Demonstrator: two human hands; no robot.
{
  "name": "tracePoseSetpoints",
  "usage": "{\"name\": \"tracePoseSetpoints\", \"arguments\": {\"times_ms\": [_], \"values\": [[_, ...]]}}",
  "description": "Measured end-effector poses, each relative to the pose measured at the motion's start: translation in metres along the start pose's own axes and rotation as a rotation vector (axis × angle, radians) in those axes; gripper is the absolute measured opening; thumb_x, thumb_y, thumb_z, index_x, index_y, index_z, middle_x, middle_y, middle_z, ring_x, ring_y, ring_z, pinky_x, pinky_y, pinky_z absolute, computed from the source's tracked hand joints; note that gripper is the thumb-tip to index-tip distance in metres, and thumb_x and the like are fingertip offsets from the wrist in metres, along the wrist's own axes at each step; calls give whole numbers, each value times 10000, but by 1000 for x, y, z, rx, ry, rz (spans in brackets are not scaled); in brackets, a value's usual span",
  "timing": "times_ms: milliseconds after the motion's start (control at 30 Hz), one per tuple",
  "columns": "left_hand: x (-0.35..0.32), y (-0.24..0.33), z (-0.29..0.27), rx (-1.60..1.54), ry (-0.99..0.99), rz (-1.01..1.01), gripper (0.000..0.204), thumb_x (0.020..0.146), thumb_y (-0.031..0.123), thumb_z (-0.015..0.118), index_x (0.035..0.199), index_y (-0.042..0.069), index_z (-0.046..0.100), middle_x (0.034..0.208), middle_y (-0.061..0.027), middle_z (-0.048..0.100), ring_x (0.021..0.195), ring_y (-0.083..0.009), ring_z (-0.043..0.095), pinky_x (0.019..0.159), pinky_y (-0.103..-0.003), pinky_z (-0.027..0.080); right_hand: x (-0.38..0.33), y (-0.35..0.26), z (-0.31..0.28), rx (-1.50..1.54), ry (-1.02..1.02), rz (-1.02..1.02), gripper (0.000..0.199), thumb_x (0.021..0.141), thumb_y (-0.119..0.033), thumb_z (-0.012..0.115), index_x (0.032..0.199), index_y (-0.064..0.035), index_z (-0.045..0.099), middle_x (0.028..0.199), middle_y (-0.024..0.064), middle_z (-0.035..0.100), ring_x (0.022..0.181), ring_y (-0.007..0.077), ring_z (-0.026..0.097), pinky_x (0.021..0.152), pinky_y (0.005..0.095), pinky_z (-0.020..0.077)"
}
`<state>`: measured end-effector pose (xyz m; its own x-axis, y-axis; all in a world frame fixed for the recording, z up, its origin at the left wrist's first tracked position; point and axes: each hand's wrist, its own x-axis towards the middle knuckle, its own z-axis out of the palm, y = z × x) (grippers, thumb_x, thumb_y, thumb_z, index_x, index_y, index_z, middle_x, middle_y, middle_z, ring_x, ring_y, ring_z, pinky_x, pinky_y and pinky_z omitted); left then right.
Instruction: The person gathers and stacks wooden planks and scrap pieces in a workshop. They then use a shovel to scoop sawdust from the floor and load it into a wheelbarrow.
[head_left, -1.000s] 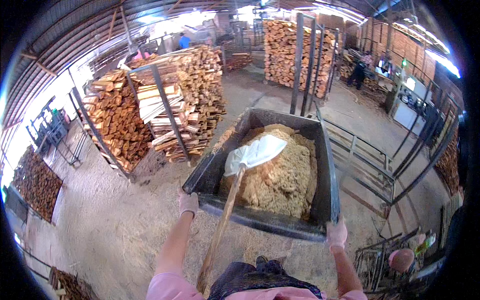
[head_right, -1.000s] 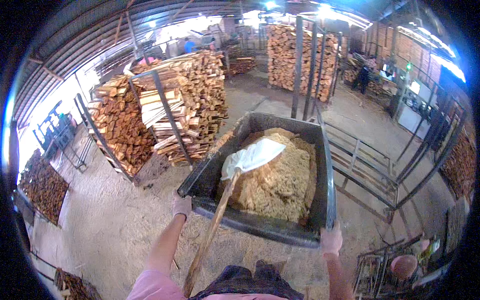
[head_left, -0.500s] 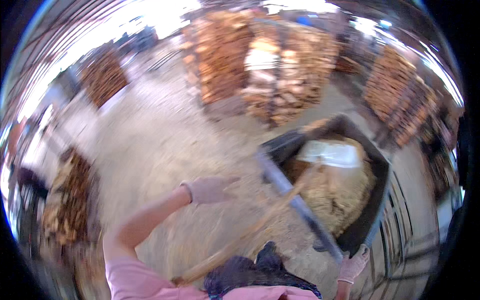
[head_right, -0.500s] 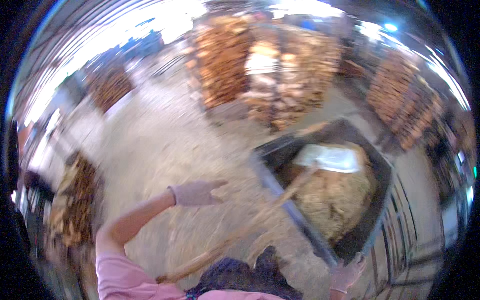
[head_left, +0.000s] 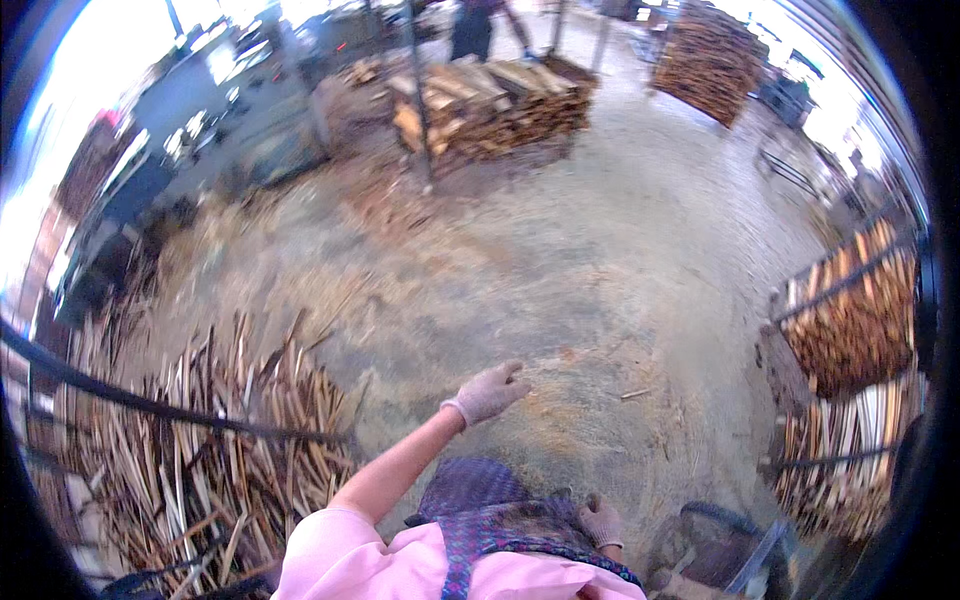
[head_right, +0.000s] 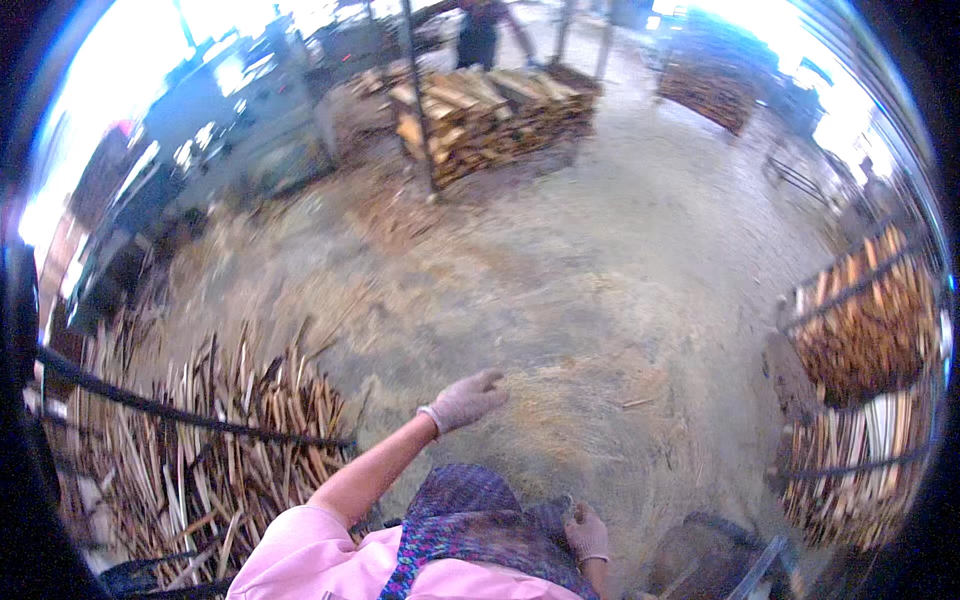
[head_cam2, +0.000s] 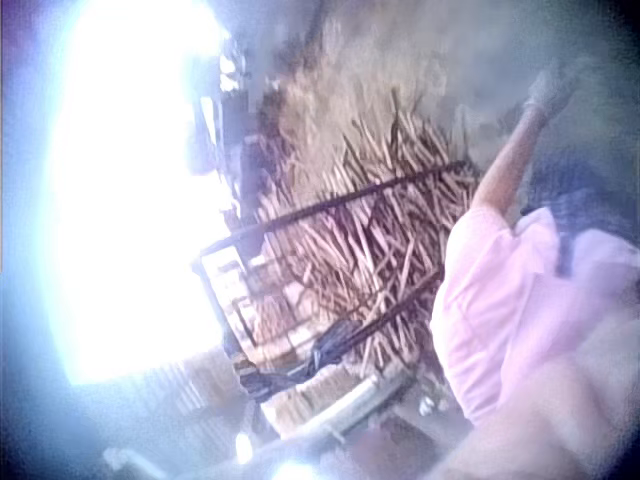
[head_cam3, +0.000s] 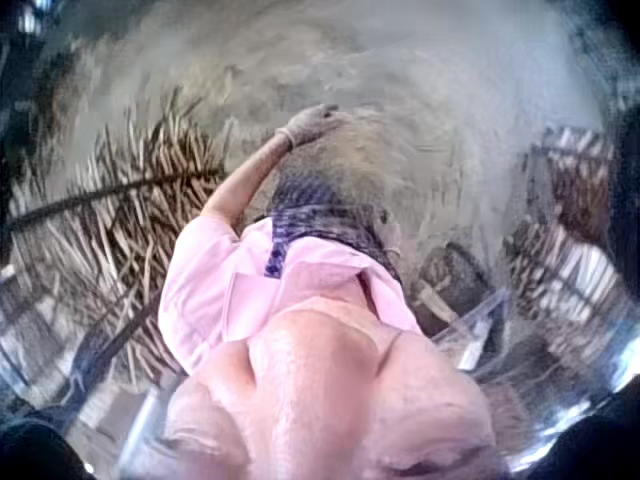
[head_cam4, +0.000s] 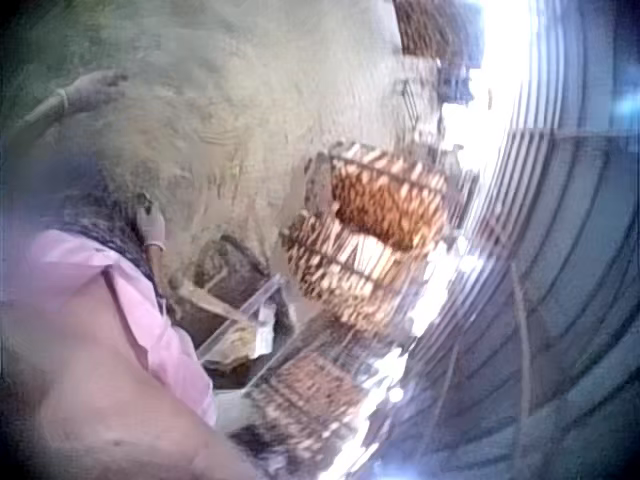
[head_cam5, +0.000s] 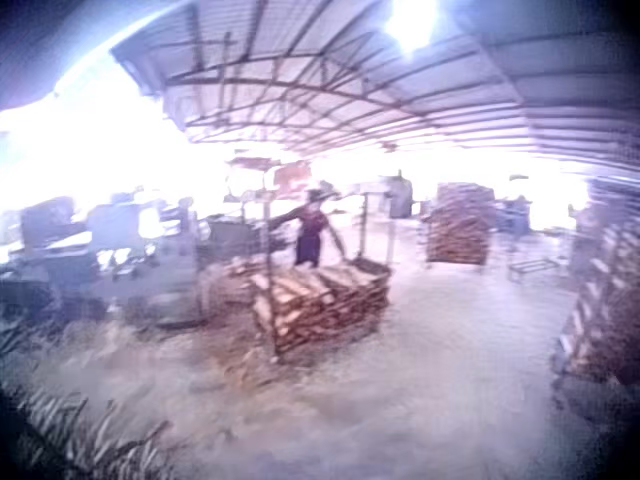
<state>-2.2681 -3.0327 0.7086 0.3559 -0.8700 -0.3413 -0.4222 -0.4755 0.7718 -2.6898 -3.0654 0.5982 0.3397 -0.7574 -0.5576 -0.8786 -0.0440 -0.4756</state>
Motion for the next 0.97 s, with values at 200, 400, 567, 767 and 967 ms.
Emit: {"name": "tracePoseSetpoints", "arguments": {"times_ms": [200, 400, 567, 767, 967], "values": [[-24, -122, 8, -222, 2, -403, 616, 928, 474, 583, 1353, 29, 606, 1263, -269, 670, 1210, -403, 635, 1023, -445, 492, 75, -17, 13, -110, -142, 150, 536, 869, -387, 676, 1257, -18, 692, 1199, 262, 699, 1126, 386, 684, 952, 430, 529], [-19, -245, -24, -126, 51, -573, 556, 917, 455, 571, 1262, 26, 655, 1238, -266, 677, 1208, -428, 624, 1016, -480, 492, 181, 61, 62, -106, -367, 195, 525, 908, -478, 575, 1202, -72, 731, 1159, 234, 717, 1103, 412, 672, 936, 488, 520], [-29, -402, -31, 444, -287, -368, 554, 923, 453, 603, 1308, 57, 652, 1333, -202, 660, 1255, -390, 610, 1062, -434, 478, 275, -120, 71, -403, -442, 72, 387, 929, -345, 569, 1166, -87, 733, 1138, 175, 727, 1037, 347, 686, 900, 433, 543], [-53, -353, -181, -455, 558, -1051, 703, 908, 500, 599, 1435, 38, 547, 1304, -284, 644, 1264, -401, 604, 1085, -441, 457, 403, -409, 69, -904, -461, -355, 255, 955, -186, 563, 1122, -105, 737, 1113, 104, 739, 957, 271, 704, 856, 366, 570], [-13, -381, -304, -568, 700, -893, 689, 931, 529, 557, 1473, 106, 530, 1355, -271, 621, 1302, -386, 581, 1096, -435, 448, 599, -620, 113, -131, -385, -123, 373, 936, -270, 653, 1270, -109, 611, 1014, 115, 760, 895, 385, 742, 656, 543, 592]]}}
